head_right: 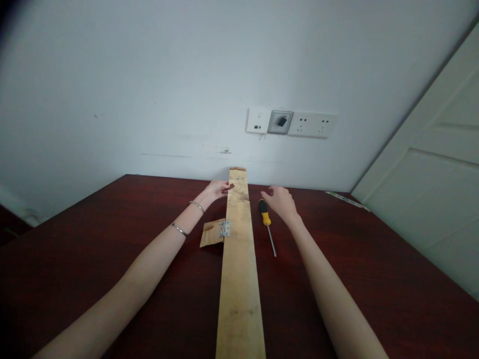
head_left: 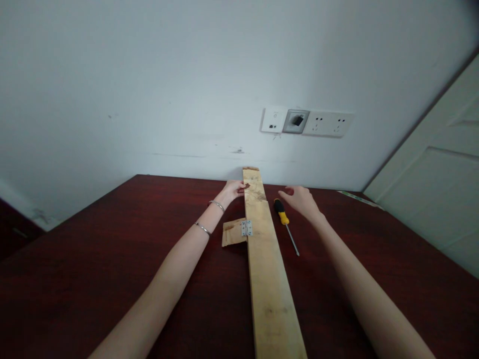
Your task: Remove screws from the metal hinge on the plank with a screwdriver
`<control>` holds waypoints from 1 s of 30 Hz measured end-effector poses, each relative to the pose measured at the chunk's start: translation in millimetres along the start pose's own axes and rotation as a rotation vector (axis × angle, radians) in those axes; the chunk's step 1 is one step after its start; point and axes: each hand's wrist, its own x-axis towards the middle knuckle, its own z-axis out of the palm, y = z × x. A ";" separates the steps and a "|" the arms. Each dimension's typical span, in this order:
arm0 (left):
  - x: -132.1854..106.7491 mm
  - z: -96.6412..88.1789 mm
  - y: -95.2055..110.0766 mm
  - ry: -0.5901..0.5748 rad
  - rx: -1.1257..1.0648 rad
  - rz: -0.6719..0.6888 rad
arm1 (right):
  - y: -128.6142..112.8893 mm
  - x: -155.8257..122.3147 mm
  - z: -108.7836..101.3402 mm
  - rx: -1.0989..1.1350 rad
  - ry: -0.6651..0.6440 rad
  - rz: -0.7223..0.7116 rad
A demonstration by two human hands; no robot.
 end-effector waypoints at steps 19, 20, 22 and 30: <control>-3.5 4.6 4.1 0.036 -0.010 -0.052 | -22.0 -97.0 5.2 0.990 -0.369 0.353; -4.6 5.3 4.7 0.039 -0.010 -0.055 | -22.6 -96.7 5.3 0.998 -0.383 0.362; -6.6 6.2 5.4 0.045 -0.010 -0.054 | -24.2 -97.6 6.7 1.019 -0.418 0.381; -6.7 5.3 4.4 0.013 -0.010 -0.037 | -31.3 -111.2 24.5 1.208 -0.476 0.282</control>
